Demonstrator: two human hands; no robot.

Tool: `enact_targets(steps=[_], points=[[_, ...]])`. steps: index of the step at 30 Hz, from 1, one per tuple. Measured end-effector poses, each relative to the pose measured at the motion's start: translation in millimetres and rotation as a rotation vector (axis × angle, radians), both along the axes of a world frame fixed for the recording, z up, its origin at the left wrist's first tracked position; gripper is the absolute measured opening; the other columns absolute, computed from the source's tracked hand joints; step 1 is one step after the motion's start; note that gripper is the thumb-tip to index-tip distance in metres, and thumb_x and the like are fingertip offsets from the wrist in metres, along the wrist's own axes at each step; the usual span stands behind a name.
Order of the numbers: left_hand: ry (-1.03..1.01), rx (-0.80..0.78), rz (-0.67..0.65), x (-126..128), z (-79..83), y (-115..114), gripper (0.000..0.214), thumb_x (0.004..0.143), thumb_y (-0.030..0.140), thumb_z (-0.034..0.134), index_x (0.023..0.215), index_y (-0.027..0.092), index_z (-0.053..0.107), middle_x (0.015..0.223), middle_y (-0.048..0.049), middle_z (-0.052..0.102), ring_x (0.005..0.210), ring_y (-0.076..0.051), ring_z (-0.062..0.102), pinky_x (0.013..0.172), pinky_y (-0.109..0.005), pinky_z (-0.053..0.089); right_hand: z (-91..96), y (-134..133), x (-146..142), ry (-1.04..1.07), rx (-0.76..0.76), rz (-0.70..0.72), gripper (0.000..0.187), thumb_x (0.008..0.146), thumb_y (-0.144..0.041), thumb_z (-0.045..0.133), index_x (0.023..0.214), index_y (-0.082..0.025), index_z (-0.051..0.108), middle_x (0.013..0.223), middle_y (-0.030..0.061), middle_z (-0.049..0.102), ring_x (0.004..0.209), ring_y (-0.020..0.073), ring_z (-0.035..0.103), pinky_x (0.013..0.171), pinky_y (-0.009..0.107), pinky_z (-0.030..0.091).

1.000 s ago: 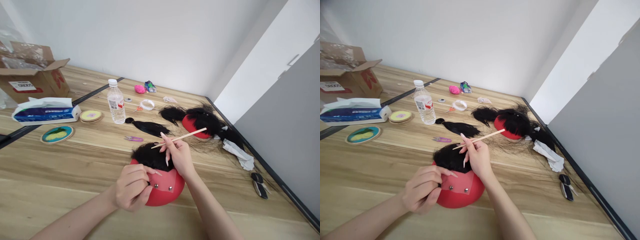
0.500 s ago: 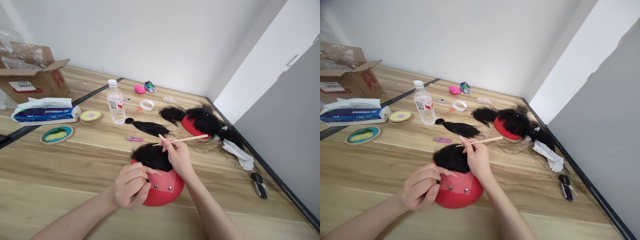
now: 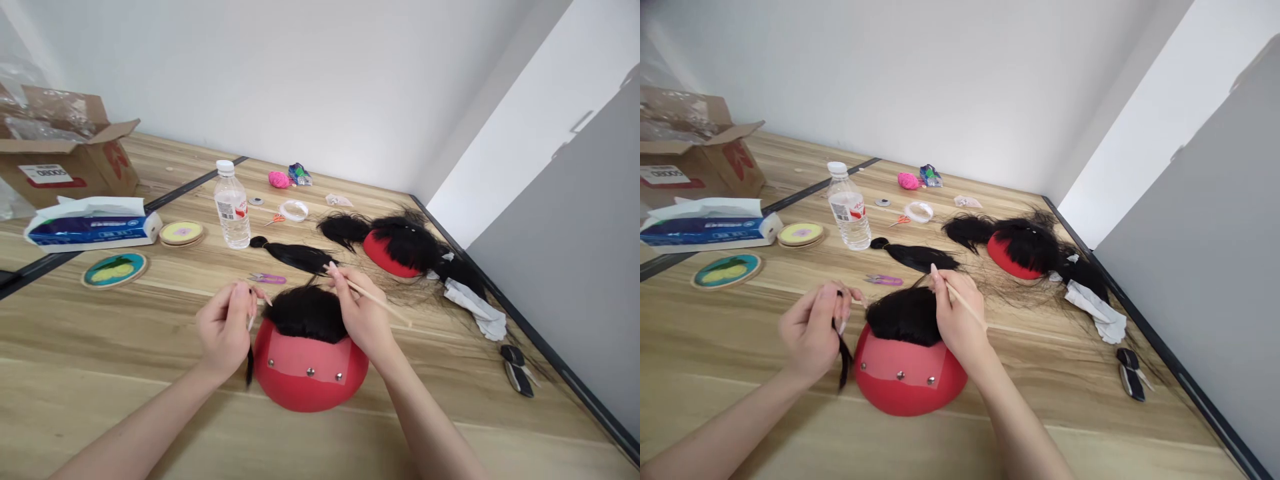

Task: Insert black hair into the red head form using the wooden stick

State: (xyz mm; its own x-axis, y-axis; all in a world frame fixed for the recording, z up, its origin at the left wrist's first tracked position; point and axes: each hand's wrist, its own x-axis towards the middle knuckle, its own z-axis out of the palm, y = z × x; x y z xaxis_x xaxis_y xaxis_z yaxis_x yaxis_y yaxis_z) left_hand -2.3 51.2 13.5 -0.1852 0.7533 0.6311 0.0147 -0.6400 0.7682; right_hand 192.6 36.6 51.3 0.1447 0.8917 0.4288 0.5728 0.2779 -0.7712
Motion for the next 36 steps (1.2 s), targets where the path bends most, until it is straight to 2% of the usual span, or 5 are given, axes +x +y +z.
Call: enact_targets(steps=[5,8,15,24,36], points=[[0.259,0.062,0.104,-8,-7.0,12,0.042,0.103,0.033,0.042,0.064,0.019,0.045,0.057,0.0021,0.044,0.055,-0.011,0.049,0.055,-0.024,0.042,9.7,-17,-10,-0.103,0.045,0.283,0.023,0.095,-0.037,0.058,0.111,-0.025,0.066,0.116,0.0080,0.072,0.111,0.0253,0.065,0.098,0.040,0.049],[0.347,0.118,0.090,-8,-7.5,12,0.039,0.103,0.028,0.041,0.066,0.018,0.048,0.061,0.0006,0.048,0.058,-0.012,0.049,0.056,-0.025,0.039,7.3,-20,-14,-0.258,-0.021,0.443,0.043,0.085,-0.042,0.071,0.122,-0.022,0.062,0.123,0.0112,0.069,0.117,0.0291,0.062,0.103,0.045,0.046],[0.479,0.299,0.054,-7,-1.1,8,0.029,0.099,0.015,0.044,0.071,0.017,0.052,0.070,-0.0025,0.055,0.067,-0.014,0.052,0.066,-0.027,0.043,2.3,-14,-14,-0.239,-0.009,0.262,0.020,0.096,-0.033,0.058,0.110,-0.023,0.069,0.105,0.0090,0.076,0.099,0.0251,0.071,0.091,0.040,0.054],[0.612,0.399,0.030,-8,-3.0,11,0.021,0.098,0.015,0.044,0.084,0.017,0.060,0.102,-0.0087,0.064,0.099,-0.020,0.058,0.089,-0.035,0.048,5.8,-27,-17,-0.523,0.402,0.385,0.043,0.101,-0.015,0.046,0.143,-0.022,0.049,0.145,0.0073,0.056,0.144,0.0242,0.039,0.117,0.049,0.037],[0.590,0.497,0.036,-7,-2.6,6,0.016,0.093,0.012,0.050,0.083,0.017,0.060,0.112,-0.0091,0.052,0.110,-0.024,0.053,0.093,-0.042,0.048,6.0,-25,-14,-0.537,0.432,0.361,0.028,0.101,-0.015,0.043,0.114,-0.023,0.067,0.130,0.0049,0.068,0.140,0.0252,0.044,0.119,0.057,0.026]])
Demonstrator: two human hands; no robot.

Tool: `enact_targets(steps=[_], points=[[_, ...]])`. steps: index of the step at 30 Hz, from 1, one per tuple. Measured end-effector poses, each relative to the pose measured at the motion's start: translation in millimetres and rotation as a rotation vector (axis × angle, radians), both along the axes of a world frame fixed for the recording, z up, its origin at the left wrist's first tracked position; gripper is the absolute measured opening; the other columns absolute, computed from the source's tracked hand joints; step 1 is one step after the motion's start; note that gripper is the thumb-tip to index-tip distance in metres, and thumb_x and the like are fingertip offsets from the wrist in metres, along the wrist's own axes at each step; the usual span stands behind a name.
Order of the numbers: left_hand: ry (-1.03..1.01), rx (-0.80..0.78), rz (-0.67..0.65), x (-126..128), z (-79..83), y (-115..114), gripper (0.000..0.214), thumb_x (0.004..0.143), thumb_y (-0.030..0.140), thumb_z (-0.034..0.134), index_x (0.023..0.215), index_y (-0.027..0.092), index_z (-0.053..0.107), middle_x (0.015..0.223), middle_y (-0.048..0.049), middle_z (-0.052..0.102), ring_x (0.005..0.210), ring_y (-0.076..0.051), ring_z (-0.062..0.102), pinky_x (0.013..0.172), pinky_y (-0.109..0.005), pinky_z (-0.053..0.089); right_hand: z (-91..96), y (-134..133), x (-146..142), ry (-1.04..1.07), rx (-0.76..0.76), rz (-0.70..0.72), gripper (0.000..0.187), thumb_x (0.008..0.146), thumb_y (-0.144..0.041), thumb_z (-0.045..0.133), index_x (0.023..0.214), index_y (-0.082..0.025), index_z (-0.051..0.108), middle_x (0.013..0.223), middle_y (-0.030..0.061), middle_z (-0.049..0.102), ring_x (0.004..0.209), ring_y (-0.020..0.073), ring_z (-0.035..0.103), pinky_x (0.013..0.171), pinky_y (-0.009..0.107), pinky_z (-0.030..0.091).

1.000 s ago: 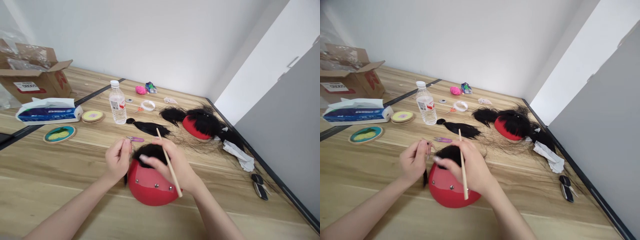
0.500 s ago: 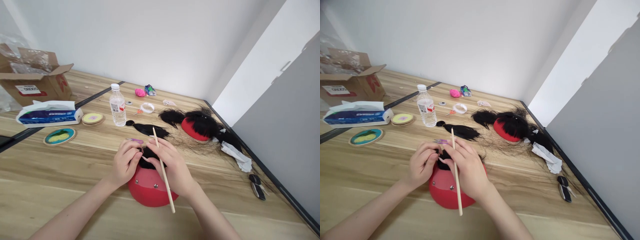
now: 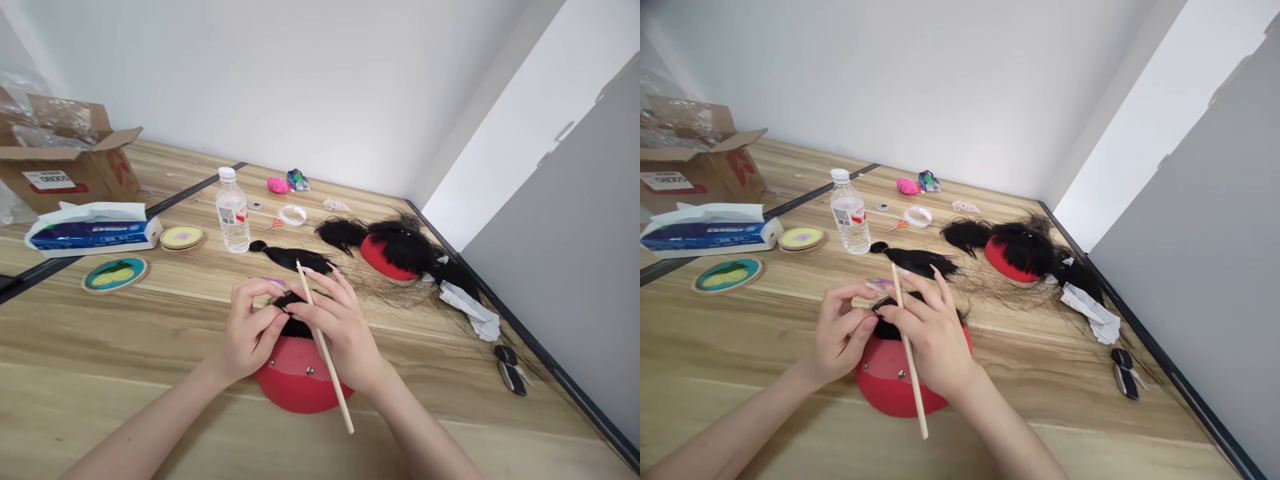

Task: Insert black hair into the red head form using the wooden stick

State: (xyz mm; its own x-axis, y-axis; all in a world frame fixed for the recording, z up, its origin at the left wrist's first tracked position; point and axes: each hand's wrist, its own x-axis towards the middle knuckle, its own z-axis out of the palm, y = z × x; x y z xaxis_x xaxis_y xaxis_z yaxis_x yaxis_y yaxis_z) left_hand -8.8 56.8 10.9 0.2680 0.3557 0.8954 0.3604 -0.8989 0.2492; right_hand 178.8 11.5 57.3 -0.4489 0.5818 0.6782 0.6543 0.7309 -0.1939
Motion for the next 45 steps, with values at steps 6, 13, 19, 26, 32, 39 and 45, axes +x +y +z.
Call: enact_targets(steps=[6,13,19,26,32,39,45], points=[[0.007,0.089,-0.022,1,11.7,-9,0.020,0.086,0.002,0.051,0.076,0.018,0.057,0.103,-0.0064,0.063,0.112,-0.024,0.056,0.097,-0.042,0.049,-3.1,10,13,0.094,-0.087,-0.031,0.025,0.098,-0.014,0.051,0.102,-0.026,0.071,0.117,0.0031,0.075,0.128,0.0243,0.057,0.115,0.055,0.033],[0.013,0.069,-0.040,-1,13.9,-5,0.023,0.089,0.001,0.045,0.080,0.018,0.057,0.079,-0.0031,0.067,0.098,-0.020,0.064,0.096,-0.039,0.053,-3.9,23,27,0.263,-0.123,-0.137,0.021,0.094,-0.013,0.058,0.095,-0.024,0.075,0.104,0.0056,0.078,0.105,0.0235,0.068,0.094,0.042,0.054],[-0.145,-0.048,0.196,-12,5.5,19,0.026,0.097,0.012,0.042,0.076,0.018,0.055,0.077,-0.0042,0.061,0.094,-0.021,0.062,0.090,-0.038,0.050,4.3,23,33,0.498,-0.167,-0.332,0.014,0.091,-0.026,0.065,0.100,-0.022,0.075,0.101,0.0076,0.077,0.095,0.0231,0.072,0.090,0.037,0.055],[-0.476,-0.511,0.041,-11,-0.1,24,0.039,0.104,0.039,0.036,0.071,0.020,0.046,0.068,-0.0008,0.048,0.070,-0.016,0.059,0.070,-0.031,0.053,19.2,4,11,0.446,-0.600,-0.127,0.047,0.075,-0.038,0.081,0.117,-0.024,0.067,0.114,0.0055,0.074,0.105,0.0243,0.070,0.094,0.036,0.054],[-0.397,-0.529,0.000,-9,-0.7,17,0.036,0.106,0.034,0.031,0.076,0.020,0.045,0.061,0.0024,0.044,0.051,-0.011,0.049,0.047,-0.023,0.042,4.3,4,-1,0.237,-0.588,-0.010,0.044,0.077,-0.035,0.079,0.116,-0.020,0.066,0.118,0.0088,0.073,0.111,0.0260,0.067,0.101,0.041,0.050],[-0.119,-0.155,-0.036,-11,7.8,0,0.030,0.098,0.017,0.042,0.069,0.017,0.051,0.068,-0.0022,0.055,0.062,-0.013,0.052,0.058,-0.026,0.046,-6.0,10,-4,0.404,-0.563,-0.015,0.014,0.084,-0.030,0.074,0.096,-0.022,0.073,0.109,0.0056,0.076,0.104,0.0210,0.071,0.097,0.033,0.053],[0.030,0.159,-0.143,-9,5.4,-6,0.018,0.090,0.009,0.045,0.075,0.015,0.053,0.072,-0.0075,0.058,0.072,-0.020,0.059,0.065,-0.036,0.056,-10.3,16,-2,0.479,-0.621,-0.055,0.009,0.089,-0.028,0.067,0.088,-0.023,0.074,0.108,0.0049,0.078,0.102,0.0228,0.073,0.094,0.035,0.055]])
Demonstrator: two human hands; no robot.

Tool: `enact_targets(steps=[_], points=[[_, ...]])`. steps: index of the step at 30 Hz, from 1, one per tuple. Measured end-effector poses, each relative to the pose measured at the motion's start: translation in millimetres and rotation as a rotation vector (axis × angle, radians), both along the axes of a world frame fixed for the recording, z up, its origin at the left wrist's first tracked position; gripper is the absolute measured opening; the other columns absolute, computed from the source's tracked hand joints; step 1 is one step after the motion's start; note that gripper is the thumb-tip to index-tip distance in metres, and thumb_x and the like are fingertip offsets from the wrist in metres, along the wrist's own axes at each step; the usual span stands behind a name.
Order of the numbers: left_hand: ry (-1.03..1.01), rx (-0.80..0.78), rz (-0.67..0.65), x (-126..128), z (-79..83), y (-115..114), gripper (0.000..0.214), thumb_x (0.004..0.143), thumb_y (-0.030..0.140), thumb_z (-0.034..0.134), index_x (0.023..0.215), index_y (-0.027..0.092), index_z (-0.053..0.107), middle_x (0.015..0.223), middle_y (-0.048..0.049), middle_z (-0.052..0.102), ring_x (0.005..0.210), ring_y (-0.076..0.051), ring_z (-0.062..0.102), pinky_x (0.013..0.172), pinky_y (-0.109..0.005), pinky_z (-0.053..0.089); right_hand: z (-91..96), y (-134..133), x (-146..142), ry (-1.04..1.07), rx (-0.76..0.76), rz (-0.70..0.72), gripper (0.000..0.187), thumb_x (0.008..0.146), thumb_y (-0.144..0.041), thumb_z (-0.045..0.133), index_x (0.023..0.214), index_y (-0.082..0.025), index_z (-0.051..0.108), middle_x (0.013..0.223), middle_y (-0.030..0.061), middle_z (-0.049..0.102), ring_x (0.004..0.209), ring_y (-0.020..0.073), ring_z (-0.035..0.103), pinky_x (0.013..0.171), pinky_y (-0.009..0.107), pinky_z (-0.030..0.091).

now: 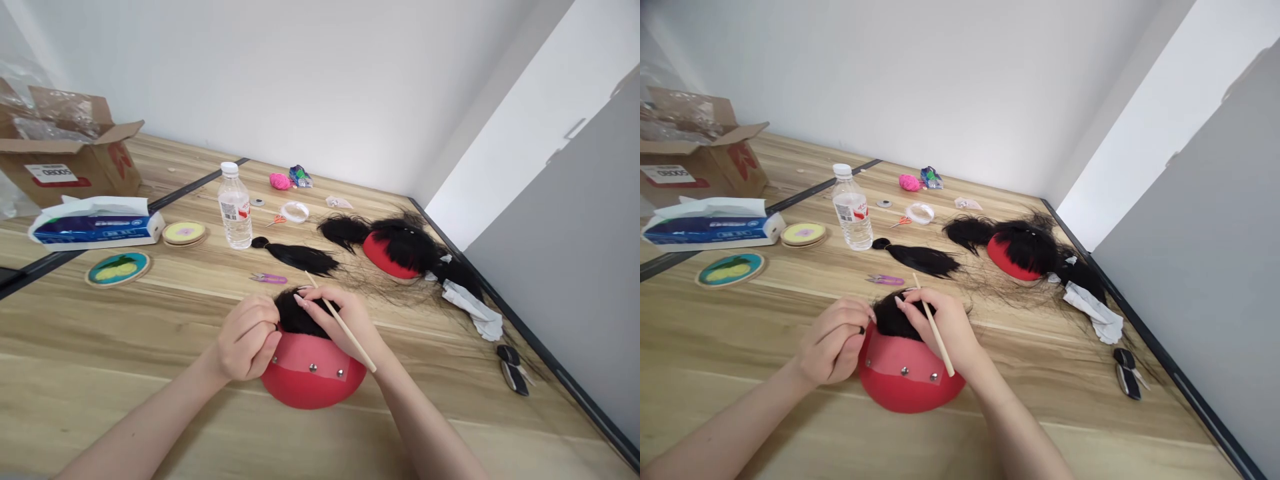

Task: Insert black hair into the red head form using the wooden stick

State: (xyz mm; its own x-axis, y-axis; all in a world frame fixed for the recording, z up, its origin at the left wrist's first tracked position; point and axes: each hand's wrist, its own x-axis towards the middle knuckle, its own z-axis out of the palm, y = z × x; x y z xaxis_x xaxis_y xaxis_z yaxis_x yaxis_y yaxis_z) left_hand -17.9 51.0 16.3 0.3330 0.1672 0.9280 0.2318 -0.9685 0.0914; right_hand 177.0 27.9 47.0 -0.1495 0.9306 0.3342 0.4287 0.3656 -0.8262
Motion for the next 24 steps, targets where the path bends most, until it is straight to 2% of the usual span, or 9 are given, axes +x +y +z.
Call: enact_targets(steps=[3,7,11,17,22,24], points=[[-0.001,0.005,-0.053,1,-0.2,-3,0.020,0.092,0.009,0.042,0.075,0.016,0.050,0.069,-0.0059,0.055,0.074,-0.020,0.060,0.068,-0.040,0.059,-0.4,3,2,-0.019,-0.022,-0.039,0.009,0.089,-0.028,0.067,0.088,-0.022,0.074,0.105,0.0048,0.078,0.099,0.0230,0.073,0.094,0.035,0.055],[-0.026,-0.082,-0.170,3,-1.0,-9,0.024,0.097,0.014,0.038,0.076,0.017,0.049,0.066,-0.0031,0.050,0.074,-0.020,0.061,0.074,-0.044,0.063,0.5,5,4,-0.048,-0.042,-0.078,0.010,0.089,-0.029,0.067,0.090,-0.022,0.074,0.100,0.0040,0.079,0.096,0.0226,0.074,0.093,0.036,0.053],[0.036,-0.159,-0.297,7,-2.1,-17,0.022,0.097,0.013,0.038,0.080,0.017,0.050,0.066,-0.0027,0.050,0.072,-0.021,0.065,0.075,-0.045,0.065,1.3,6,7,-0.084,-0.042,-0.117,0.014,0.091,-0.028,0.062,0.091,-0.022,0.074,0.095,0.0043,0.079,0.092,0.0228,0.074,0.089,0.036,0.054],[-0.027,-0.244,-0.270,7,-5.3,-17,0.021,0.095,0.009,0.039,0.079,0.015,0.051,0.070,-0.0049,0.052,0.084,-0.026,0.071,0.069,-0.039,0.063,-4.1,11,13,-0.126,-0.038,-0.175,0.024,0.096,-0.031,0.054,0.092,-0.022,0.076,0.095,0.0065,0.079,0.090,0.0255,0.074,0.082,0.037,0.056],[-0.041,-0.255,-0.279,8,-7.2,-13,0.023,0.096,0.010,0.039,0.076,0.016,0.050,0.068,-0.0039,0.052,0.085,-0.027,0.072,0.067,-0.036,0.061,-2.1,9,16,0.032,0.001,-0.251,0.030,0.095,-0.035,0.056,0.118,-0.023,0.071,0.112,0.0081,0.076,0.111,0.0268,0.069,0.097,0.040,0.054],[-0.053,-0.254,-0.282,8,-7.3,-13,0.024,0.096,0.010,0.040,0.075,0.016,0.050,0.068,-0.0038,0.052,0.086,-0.027,0.071,0.066,-0.035,0.061,4.7,6,16,0.091,0.053,-0.248,0.030,0.095,-0.037,0.056,0.118,-0.024,0.071,0.109,0.0068,0.077,0.110,0.0256,0.070,0.097,0.040,0.053]])
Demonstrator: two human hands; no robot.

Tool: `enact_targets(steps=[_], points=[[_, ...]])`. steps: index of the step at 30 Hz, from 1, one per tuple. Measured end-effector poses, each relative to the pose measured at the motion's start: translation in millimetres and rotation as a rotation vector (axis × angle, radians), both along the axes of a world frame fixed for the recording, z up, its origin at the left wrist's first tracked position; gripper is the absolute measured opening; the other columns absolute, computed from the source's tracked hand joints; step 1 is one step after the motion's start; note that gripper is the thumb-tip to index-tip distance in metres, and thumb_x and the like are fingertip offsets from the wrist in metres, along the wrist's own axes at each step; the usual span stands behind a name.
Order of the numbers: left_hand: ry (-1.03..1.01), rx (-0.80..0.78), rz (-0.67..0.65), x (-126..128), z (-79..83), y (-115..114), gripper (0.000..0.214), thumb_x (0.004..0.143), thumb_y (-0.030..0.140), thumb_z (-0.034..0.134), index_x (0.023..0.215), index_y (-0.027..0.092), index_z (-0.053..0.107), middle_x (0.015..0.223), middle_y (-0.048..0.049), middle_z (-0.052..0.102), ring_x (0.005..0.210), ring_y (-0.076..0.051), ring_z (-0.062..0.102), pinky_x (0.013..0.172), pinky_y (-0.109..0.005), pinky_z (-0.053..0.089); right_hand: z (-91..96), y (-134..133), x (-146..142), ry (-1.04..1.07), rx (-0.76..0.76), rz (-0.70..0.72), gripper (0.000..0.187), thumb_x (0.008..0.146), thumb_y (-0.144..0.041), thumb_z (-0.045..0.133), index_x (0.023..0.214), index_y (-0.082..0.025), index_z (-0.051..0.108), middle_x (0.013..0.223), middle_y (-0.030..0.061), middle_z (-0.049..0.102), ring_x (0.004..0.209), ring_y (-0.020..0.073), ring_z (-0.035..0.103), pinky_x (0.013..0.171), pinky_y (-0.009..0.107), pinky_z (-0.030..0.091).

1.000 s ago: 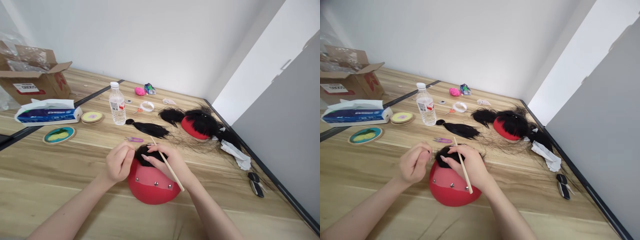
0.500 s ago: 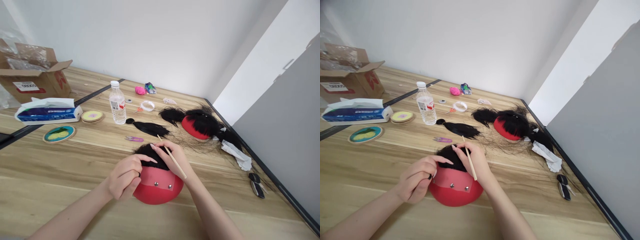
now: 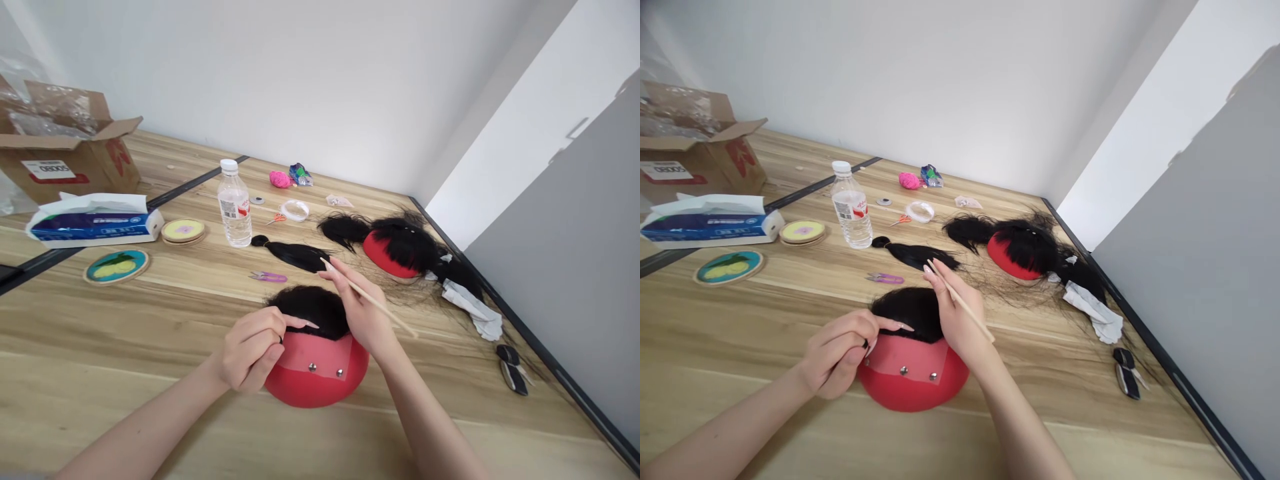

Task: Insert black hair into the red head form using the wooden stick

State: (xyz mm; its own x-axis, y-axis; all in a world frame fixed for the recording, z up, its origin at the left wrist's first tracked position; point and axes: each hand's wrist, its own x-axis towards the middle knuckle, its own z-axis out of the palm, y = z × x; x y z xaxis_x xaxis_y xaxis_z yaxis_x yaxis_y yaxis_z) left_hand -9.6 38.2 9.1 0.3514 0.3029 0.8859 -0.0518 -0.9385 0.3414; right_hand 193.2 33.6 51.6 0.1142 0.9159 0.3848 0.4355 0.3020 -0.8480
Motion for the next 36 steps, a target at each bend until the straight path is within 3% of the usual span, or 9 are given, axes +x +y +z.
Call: enact_targets(steps=[4,8,11,17,24,30,36], points=[[-0.010,-0.014,-0.007,0,-0.5,1,0.023,0.096,0.010,0.040,0.076,0.016,0.050,0.068,-0.0040,0.051,0.079,-0.023,0.069,0.065,-0.034,0.060,17.0,-10,-2,0.128,0.052,0.031,0.022,0.092,-0.040,0.061,0.091,-0.022,0.074,0.084,0.0044,0.075,0.086,0.0215,0.072,0.087,0.037,0.057],[0.017,0.012,0.011,-1,-0.8,4,0.024,0.096,0.011,0.039,0.075,0.017,0.050,0.067,-0.0043,0.051,0.080,-0.023,0.068,0.064,-0.032,0.058,22.1,-17,-11,0.373,-0.114,0.264,0.029,0.090,-0.047,0.063,0.075,-0.023,0.059,0.056,-0.0039,0.061,0.055,0.0145,0.062,0.080,0.037,0.059],[0.021,0.029,0.028,-2,-0.7,6,0.024,0.095,0.013,0.039,0.074,0.018,0.050,0.066,-0.0045,0.053,0.081,-0.023,0.068,0.064,-0.033,0.057,16.2,-18,-18,0.424,-0.200,0.360,0.036,0.092,-0.054,0.058,0.074,-0.024,0.051,0.050,-0.0085,0.052,0.042,0.0107,0.053,0.077,0.037,0.060],[0.042,0.065,0.088,-1,0.0,6,0.024,0.094,0.013,0.039,0.073,0.018,0.050,0.065,-0.0043,0.052,0.076,-0.022,0.066,0.063,-0.031,0.057,8.8,-15,-20,0.384,-0.250,0.404,0.035,0.090,-0.056,0.059,0.081,-0.024,0.051,0.053,-0.0081,0.056,0.047,0.0114,0.057,0.086,0.038,0.058],[0.059,0.140,0.156,1,-0.2,3,0.023,0.094,0.012,0.041,0.073,0.016,0.050,0.065,-0.0043,0.053,0.069,-0.018,0.063,0.064,-0.030,0.059,12.7,-13,-13,0.427,-0.284,0.493,0.033,0.087,-0.053,0.065,0.082,-0.024,0.049,0.056,-0.0096,0.052,0.046,0.0093,0.051,0.066,0.031,0.057],[0.074,0.185,0.167,0,-0.3,2,0.025,0.095,0.013,0.039,0.074,0.016,0.051,0.066,-0.0063,0.056,0.083,-0.023,0.070,0.067,-0.029,0.061,8.0,-15,-15,0.344,-0.298,0.444,0.036,0.091,-0.056,0.058,0.083,-0.021,0.055,0.060,-0.0058,0.054,0.044,0.0083,0.049,0.043,0.021,0.042],[0.082,0.196,0.208,0,-2.0,1,0.026,0.096,0.014,0.040,0.074,0.017,0.053,0.064,-0.0052,0.058,0.080,-0.022,0.071,0.066,-0.030,0.062,3.2,-19,-20,0.156,-0.202,0.398,0.029,0.097,-0.046,0.054,0.086,-0.019,0.059,0.060,-0.0053,0.050,0.051,0.0079,0.042,0.048,0.020,0.036]])
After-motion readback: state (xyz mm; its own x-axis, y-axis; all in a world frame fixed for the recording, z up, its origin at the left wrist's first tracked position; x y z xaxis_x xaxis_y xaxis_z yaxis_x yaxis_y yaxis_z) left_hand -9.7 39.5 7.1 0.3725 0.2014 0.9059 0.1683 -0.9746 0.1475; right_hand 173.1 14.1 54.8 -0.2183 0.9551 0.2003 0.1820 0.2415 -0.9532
